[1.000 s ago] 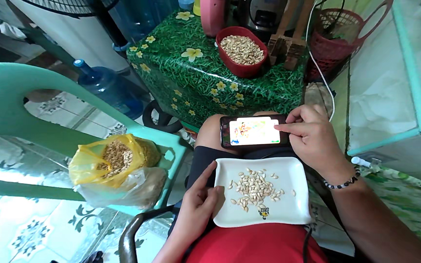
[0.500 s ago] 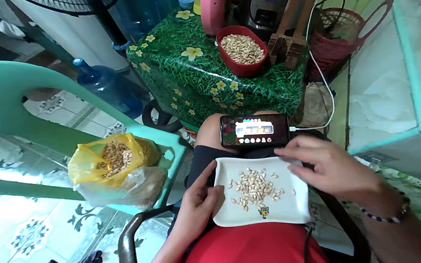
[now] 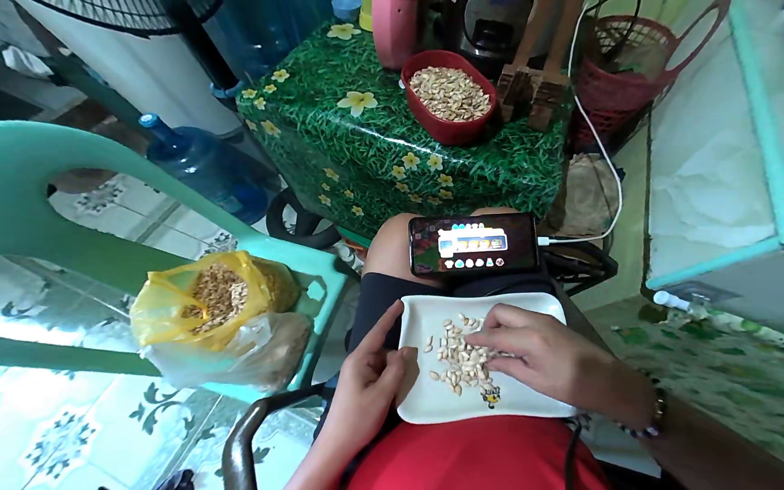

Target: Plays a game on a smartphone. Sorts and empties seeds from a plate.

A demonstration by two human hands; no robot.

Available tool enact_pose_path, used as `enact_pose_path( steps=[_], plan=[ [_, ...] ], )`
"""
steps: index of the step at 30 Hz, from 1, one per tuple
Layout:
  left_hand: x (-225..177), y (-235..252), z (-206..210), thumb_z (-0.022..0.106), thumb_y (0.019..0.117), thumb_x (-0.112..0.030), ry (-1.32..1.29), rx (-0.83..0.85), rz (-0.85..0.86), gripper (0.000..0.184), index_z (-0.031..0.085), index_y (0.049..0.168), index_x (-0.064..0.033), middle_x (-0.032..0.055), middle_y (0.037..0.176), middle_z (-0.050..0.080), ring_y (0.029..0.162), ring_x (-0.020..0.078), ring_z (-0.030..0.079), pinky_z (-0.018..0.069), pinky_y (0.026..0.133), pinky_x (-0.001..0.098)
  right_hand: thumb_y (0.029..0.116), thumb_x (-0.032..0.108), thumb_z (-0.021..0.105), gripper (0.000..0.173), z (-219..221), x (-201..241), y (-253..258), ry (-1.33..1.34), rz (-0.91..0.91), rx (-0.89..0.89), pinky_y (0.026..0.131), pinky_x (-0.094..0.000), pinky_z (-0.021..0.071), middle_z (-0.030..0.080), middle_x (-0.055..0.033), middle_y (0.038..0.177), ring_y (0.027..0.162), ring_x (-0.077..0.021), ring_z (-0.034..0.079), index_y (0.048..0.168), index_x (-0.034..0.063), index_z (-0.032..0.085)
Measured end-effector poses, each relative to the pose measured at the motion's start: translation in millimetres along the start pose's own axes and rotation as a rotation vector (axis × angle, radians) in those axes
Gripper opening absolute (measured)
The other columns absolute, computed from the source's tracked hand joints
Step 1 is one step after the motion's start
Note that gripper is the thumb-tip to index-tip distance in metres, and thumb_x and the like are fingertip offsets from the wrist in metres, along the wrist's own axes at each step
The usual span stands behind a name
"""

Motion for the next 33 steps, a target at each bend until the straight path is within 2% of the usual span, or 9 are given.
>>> enact_pose_path(
  steps=[3,6,8,11,14,20,23,33],
  plan=[
    [0.5,-0.1,-0.6,0.053,0.0996,-0.002,-0.001,-0.004,0.003,0.057,0.038,0.154,-0.0020,0.0019,0.085,0.073,0.064,0.0077,0.068,0.0596,0.062,0.0232,0.0968,0.011,0.062,0.022,3.2,6.1,8.6,-0.018,-0.056,-0.086,0.074,-0.0323,0.0581,0.070,-0.0077,0.099,0.087,-0.0179,0.068,0.112,0.0124,0.078],
    [0.1,-0.8,-0.8,0.053,0.0999,-0.003,-0.001,-0.002,0.002,0.056,0.038,0.154,-0.0019,0.0014,0.087,0.073,0.065,0.0071,0.068,0.0597,0.063,0.0227,0.0962,0.009,0.063,0.022,-9.4,11.5,14.2,0.044,-0.104,-0.105,0.084,-0.0262,0.0581,0.074,-0.0076,0.101,0.092,-0.0139,0.070,0.112,0.0084,0.078],
    [0.0,-0.4,0.0,0.052,0.1002,-0.003,-0.010,0.003,0.003,0.056,0.038,0.155,-0.0019,0.0013,0.085,0.073,0.065,0.0072,0.068,0.0598,0.063,0.0231,0.0990,0.012,0.058,0.024,-24.4,8.8,14.5,0.047,-0.096,-0.146,0.087,-0.0267,0.0579,0.075,-0.0054,0.103,0.095,-0.0113,0.071,0.112,0.0083,0.078],
    [0.6,-0.9,0.3,0.052,0.1003,-0.003,-0.021,0.007,0.000,0.056,0.038,0.155,-0.0023,0.0018,0.083,0.073,0.064,0.0080,0.068,0.0601,0.062,0.0240,0.0986,0.013,0.057,0.025,-50.2,-5.3,13.4,-0.130,-0.001,-0.339,0.083,-0.0338,0.0587,0.073,-0.0020,0.099,0.094,-0.0134,0.069,0.108,0.0127,0.080],
    [0.7,-0.5,-0.1,0.052,0.1003,-0.002,-0.021,0.005,0.000,0.056,0.038,0.155,-0.0027,0.0021,0.084,0.073,0.064,0.0084,0.068,0.0601,0.062,0.0242,0.0949,0.009,0.057,0.029,-65.4,-15.4,14.2,-0.279,0.037,-0.477,0.074,-0.0340,0.0548,0.066,-0.0047,0.097,0.089,-0.0174,0.063,0.109,0.0145,0.081],
    [1.0,-0.9,0.1,0.052,0.1001,-0.003,-0.012,0.001,-0.006,0.056,0.038,0.155,-0.0029,0.0016,0.082,0.072,0.063,0.0081,0.067,0.0594,0.061,0.0237,0.0933,0.005,0.058,0.032,-57.8,-19.9,18.6,-0.382,0.063,-0.463,0.069,-0.0350,0.0523,0.061,-0.0066,0.094,0.088,-0.0210,0.060,0.112,0.0170,0.081],
    [0.3,-0.5,0.0,0.052,0.1001,-0.002,-0.014,0.003,-0.003,0.057,0.038,0.155,-0.0031,0.0022,0.085,0.073,0.065,0.0084,0.068,0.0599,0.062,0.0237,0.0926,0.005,0.057,0.033,-56.8,-20.8,20.5,-0.398,0.061,-0.456,0.069,-0.0350,0.0523,0.061,-0.0066,0.093,0.088,-0.0216,0.061,0.112,0.0172,0.081],
    [1.3,-0.2,-0.5,0.052,0.1000,-0.002,-0.017,0.001,0.002,0.056,0.038,0.155,-0.0032,0.0023,0.083,0.072,0.063,0.0081,0.067,0.0593,0.061,0.0233,0.0916,0.003,0.055,0.034,-80.8,-27.6,17.3,-0.381,0.116,-0.545,0.075,-0.0403,0.0526,0.063,-0.0102,0.101,0.093,-0.0258,0.061,0.113,0.0130,0.080]
  ],
)
Point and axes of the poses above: each hand's wrist, its own y-axis towards the middle knuckle, its own z-axis out of the palm, x = y × z, the point moved 7 cm from there along y, towards the middle knuckle
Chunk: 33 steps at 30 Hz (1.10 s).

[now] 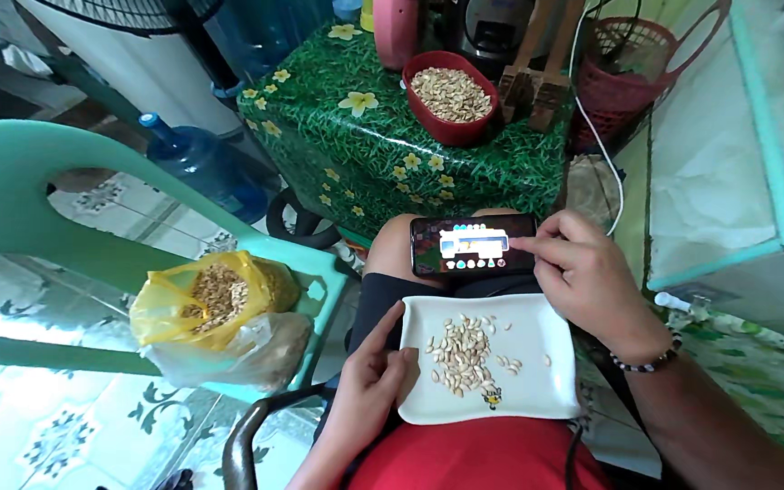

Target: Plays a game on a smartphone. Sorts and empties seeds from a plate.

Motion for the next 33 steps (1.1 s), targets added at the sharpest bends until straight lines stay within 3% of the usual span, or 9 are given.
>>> enact_pose_path(
  steps=[5,20,33],
  plan=[
    [-0.9,0.2,0.5,0.052,0.0999,-0.002,0.002,0.000,0.006,0.057,0.038,0.155,-0.0025,0.0020,0.083,0.072,0.064,0.0080,0.068,0.0597,0.062,0.0235,0.0913,0.002,0.053,0.039,0.6,-5.8,6.1,-0.020,0.021,-0.007,0.079,-0.0419,0.0522,0.064,-0.0116,0.106,0.097,-0.0271,0.060,0.118,0.0127,0.078],
    [-0.7,0.6,0.2,0.052,0.1000,-0.002,0.010,0.002,0.008,0.056,0.038,0.155,-0.0026,0.0015,0.080,0.072,0.062,0.0077,0.067,0.0590,0.061,0.0231,0.0898,-0.002,0.055,0.040,13.7,-7.4,14.3,-0.010,0.023,0.042,0.078,-0.0438,0.0526,0.062,-0.0126,0.106,0.098,-0.0288,0.060,0.118,0.0143,0.079],
    [0.5,0.2,0.4,0.052,0.1001,-0.001,-0.011,0.007,0.006,0.057,0.038,0.155,-0.0017,0.0025,0.082,0.072,0.064,0.0083,0.068,0.0595,0.062,0.0237,0.0894,-0.001,0.052,0.039,-1.9,-20.5,5.0,0.026,0.079,-0.030,0.080,-0.0416,0.0515,0.062,-0.0117,0.106,0.097,-0.0261,0.059,0.114,0.0131,0.080]
  ],
)
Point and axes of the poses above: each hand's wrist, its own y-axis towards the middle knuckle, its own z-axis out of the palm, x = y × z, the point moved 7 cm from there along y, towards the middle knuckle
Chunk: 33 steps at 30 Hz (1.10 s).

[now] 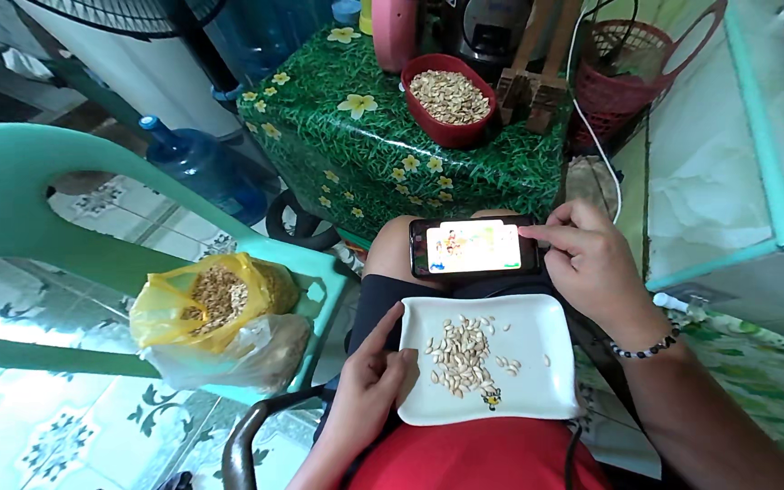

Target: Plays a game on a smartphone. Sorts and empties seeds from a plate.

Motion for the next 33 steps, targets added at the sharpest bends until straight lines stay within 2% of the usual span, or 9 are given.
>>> enact_pose_path(
  steps=[4,15,25,30,33],
  plan=[
    [-1.3,0.0,-0.2,0.052,0.1001,-0.002,0.012,-0.002,0.007,0.056,0.038,0.155,-0.0024,0.0033,0.089,0.073,0.066,0.0087,0.068,0.0599,0.063,0.0236,0.0894,-0.002,0.053,0.038,3.8,2.9,-1.5,0.020,-0.010,0.017,0.080,-0.0423,0.0521,0.063,-0.0117,0.106,0.098,-0.0264,0.060,0.112,0.0129,0.080],
    [-0.6,-0.4,-0.5,0.053,0.1000,-0.002,0.013,-0.012,-0.001,0.056,0.039,0.154,-0.0026,0.0029,0.087,0.073,0.065,0.0087,0.068,0.0598,0.062,0.0236,0.0905,0.000,0.054,0.039,14.4,12.2,-0.4,0.003,-0.047,0.043,0.078,-0.0413,0.0515,0.062,-0.0101,0.104,0.097,-0.0254,0.059,0.114,0.0157,0.080],
    [-0.6,0.0,0.1,0.052,0.1000,-0.002,0.007,-0.007,-0.002,0.056,0.038,0.154,-0.0017,0.0022,0.083,0.072,0.064,0.0080,0.068,0.0594,0.061,0.0231,0.0890,-0.002,0.051,0.039,2.8,2.4,2.5,0.005,-0.008,-0.006,0.082,-0.0428,0.0515,0.062,-0.0129,0.108,0.100,-0.0281,0.059,0.113,0.0118,0.079],
    [0.2,-0.2,-0.5,0.052,0.0997,-0.002,0.004,-0.008,0.003,0.057,0.038,0.155,-0.0026,0.0032,0.085,0.072,0.064,0.0085,0.067,0.0592,0.061,0.0233,0.0892,-0.002,0.051,0.041,4.7,2.5,4.0,-0.007,0.000,0.002,0.082,-0.0414,0.0507,0.061,-0.0114,0.106,0.099,-0.0264,0.058,0.116,0.0129,0.079],
    [-0.9,-0.2,-0.1,0.052,0.1000,-0.002,0.015,-0.005,0.000,0.056,0.038,0.155,-0.0026,0.0018,0.085,0.072,0.064,0.0073,0.067,0.0592,0.062,0.0229,0.0898,-0.002,0.052,0.041,7.4,3.3,5.9,-0.013,-0.011,0.011,0.081,-0.0432,0.0518,0.062,-0.0128,0.107,0.100,-0.0285,0.059,0.117,0.0130,0.079]
  ],
)
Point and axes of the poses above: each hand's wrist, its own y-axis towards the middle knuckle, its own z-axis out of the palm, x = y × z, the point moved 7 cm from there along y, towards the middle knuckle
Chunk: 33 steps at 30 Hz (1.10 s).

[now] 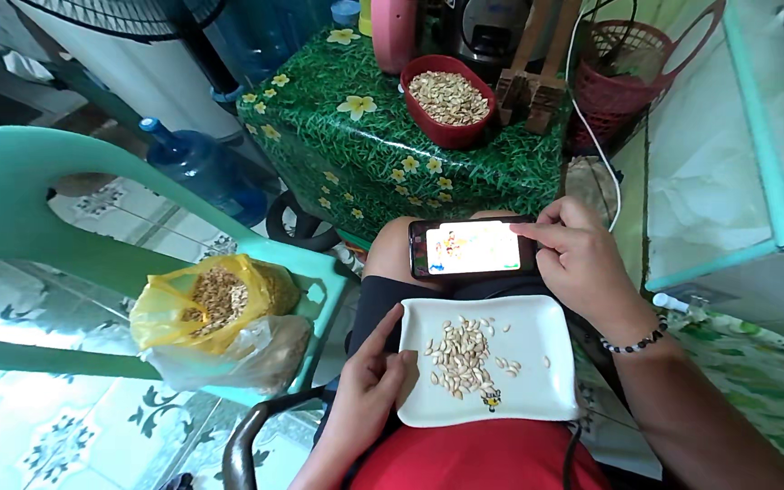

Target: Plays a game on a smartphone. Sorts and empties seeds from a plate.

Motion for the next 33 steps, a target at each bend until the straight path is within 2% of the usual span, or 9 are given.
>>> enact_pose_path(
  steps=[16,20,22,24,25,27,29,31,33],
  plan=[
    [0.9,0.5,-0.1,0.052,0.0995,-0.002,-0.005,-0.005,0.001,0.056,0.039,0.154,-0.0019,0.0019,0.083,0.072,0.064,0.0075,0.068,0.0596,0.062,0.0233,0.0876,-0.002,0.051,0.042,-9.4,-2.9,-4.4,0.029,0.035,0.009,0.082,-0.0426,0.0520,0.062,-0.0128,0.111,0.101,-0.0272,0.059,0.117,0.0109,0.078],
    [0.2,0.2,-0.1,0.052,0.0998,-0.002,-0.001,0.000,0.002,0.056,0.038,0.154,-0.0020,0.0020,0.084,0.072,0.065,0.0079,0.068,0.0597,0.063,0.0233,0.0887,0.000,0.051,0.040,-11.9,0.8,-9.6,0.054,0.023,0.014,0.081,-0.0394,0.0519,0.062,-0.0100,0.109,0.100,-0.0234,0.059,0.114,0.0123,0.078],
    [-0.1,0.1,-0.2,0.052,0.0995,-0.002,-0.004,-0.005,0.003,0.056,0.039,0.154,-0.0021,0.0021,0.086,0.073,0.065,0.0077,0.068,0.0595,0.062,0.0231,0.0899,0.003,0.051,0.037,-13.0,4.1,-13.3,0.083,0.011,0.057,0.076,-0.0346,0.0524,0.063,-0.0064,0.106,0.094,-0.0181,0.060,0.113,0.0130,0.078],
    [-0.7,0.1,-0.1,0.052,0.0994,-0.001,-0.009,-0.005,0.002,0.057,0.039,0.154,-0.0022,0.0022,0.087,0.073,0.065,0.0078,0.068,0.0599,0.062,0.0232,0.0909,0.007,0.053,0.034,-12.5,7.9,-19.0,0.127,-0.027,0.143,0.067,-0.0283,0.0525,0.062,-0.0027,0.103,0.083,-0.0109,0.059,0.112,0.0144,0.079],
    [-1.0,0.1,-0.1,0.052,0.0994,-0.001,-0.010,-0.003,-0.001,0.057,0.039,0.154,-0.0022,0.0024,0.087,0.073,0.065,0.0080,0.068,0.0600,0.063,0.0235,0.0919,0.009,0.056,0.031,-10.6,9.6,-23.3,0.153,-0.040,0.221,0.066,-0.0284,0.0542,0.063,-0.0020,0.102,0.081,-0.0099,0.060,0.112,0.0149,0.079],
    [-1.0,0.1,0.0,0.053,0.0993,-0.001,-0.007,0.001,-0.004,0.057,0.038,0.154,-0.0019,0.0024,0.086,0.073,0.065,0.0079,0.068,0.0599,0.062,0.0235,0.0939,0.013,0.063,0.027,-4.8,13.8,-36.1,0.186,-0.059,0.461,0.078,-0.0388,0.0588,0.067,-0.0038,0.106,0.092,-0.0159,0.066,0.117,0.0156,0.077],
    [-1.1,0.3,0.1,0.052,0.0992,-0.001,0.008,0.000,-0.004,0.056,0.038,0.154,-0.0013,0.0020,0.087,0.073,0.065,0.0072,0.068,0.0596,0.062,0.0230,0.0916,0.013,0.070,0.032,0.0,21.8,-49.5,0.191,-0.099,0.703,0.091,-0.0509,0.0549,0.069,-0.0093,0.114,0.106,-0.0268,0.066,0.124,0.0146,0.074],
    [-1.0,0.5,-0.1,0.052,0.0995,-0.002,0.022,-0.001,-0.009,0.056,0.039,0.154,-0.0020,0.0028,0.088,0.073,0.066,0.0078,0.068,0.0597,0.063,0.0236,0.0860,0.013,0.079,0.043,2.4,27.6,-60.5,0.165,-0.135,0.825,0.094,-0.0535,0.0522,0.067,-0.0102,0.116,0.111,-0.0306,0.063,0.128,0.0160,0.071],
    [-1.0,0.2,-0.1,0.052,0.0996,-0.002,0.023,0.000,-0.012,0.056,0.038,0.154,-0.0025,0.0030,0.089,0.074,0.066,0.0080,0.069,0.0599,0.063,0.0237,0.0807,0.013,0.084,0.050,5.3,30.3,-68.8,0.162,-0.162,0.838,0.093,-0.0539,0.0521,0.066,-0.0106,0.114,0.110,-0.0316,0.062,0.128,0.0156,0.069]
  ],
)
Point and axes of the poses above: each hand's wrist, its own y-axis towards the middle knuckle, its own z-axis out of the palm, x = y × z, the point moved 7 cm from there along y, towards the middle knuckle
